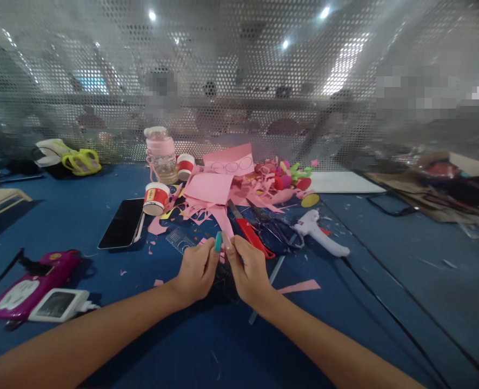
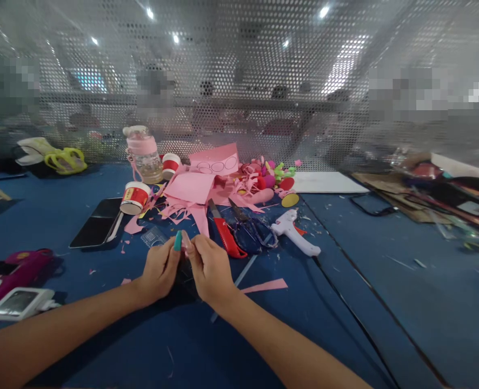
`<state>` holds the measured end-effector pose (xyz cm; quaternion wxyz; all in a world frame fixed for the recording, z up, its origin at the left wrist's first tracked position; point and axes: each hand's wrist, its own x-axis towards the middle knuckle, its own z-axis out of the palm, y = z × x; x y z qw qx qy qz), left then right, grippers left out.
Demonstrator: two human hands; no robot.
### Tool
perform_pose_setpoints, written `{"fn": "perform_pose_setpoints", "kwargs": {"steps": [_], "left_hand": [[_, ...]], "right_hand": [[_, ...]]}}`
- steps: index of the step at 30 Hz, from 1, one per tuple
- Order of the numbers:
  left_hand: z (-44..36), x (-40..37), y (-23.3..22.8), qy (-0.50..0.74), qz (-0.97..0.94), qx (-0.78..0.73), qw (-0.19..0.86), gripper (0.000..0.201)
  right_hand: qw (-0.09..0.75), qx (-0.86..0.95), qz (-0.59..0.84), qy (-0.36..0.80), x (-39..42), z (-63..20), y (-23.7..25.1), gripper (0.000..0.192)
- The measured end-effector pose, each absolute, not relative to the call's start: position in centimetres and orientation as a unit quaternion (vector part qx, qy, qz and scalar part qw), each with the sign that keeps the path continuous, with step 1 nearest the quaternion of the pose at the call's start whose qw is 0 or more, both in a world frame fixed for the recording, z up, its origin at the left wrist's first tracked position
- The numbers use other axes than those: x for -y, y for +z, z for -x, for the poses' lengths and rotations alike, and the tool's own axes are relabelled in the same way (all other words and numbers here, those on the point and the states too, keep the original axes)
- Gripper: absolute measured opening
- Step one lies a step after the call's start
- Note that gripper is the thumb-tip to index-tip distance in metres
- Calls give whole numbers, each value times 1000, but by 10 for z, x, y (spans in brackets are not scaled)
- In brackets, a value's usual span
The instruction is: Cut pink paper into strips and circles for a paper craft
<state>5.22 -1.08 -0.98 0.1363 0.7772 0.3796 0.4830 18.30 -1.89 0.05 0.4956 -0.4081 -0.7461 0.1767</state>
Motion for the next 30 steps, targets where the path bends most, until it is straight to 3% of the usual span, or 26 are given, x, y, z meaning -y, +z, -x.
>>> {"fn": "perform_pose_setpoints", "kwargs": {"steps": [7,11,18,30], "left_hand": [[-56,7,-9,515,-640,-360,441,37],[-58,6,-8,490,-587,-344,544,35],[-57,5,-12,514,-605,-351,497,35],[-65,14,-13,526,-611,-424,412,33]], "right_hand": [[514,726,406,210,16,-182,0,29],[525,705,397,262,15,-182,-2,28],[525,664,397,356,15,-178,-3,29],[566,630,426,319,23,-169,-4,31]]}}
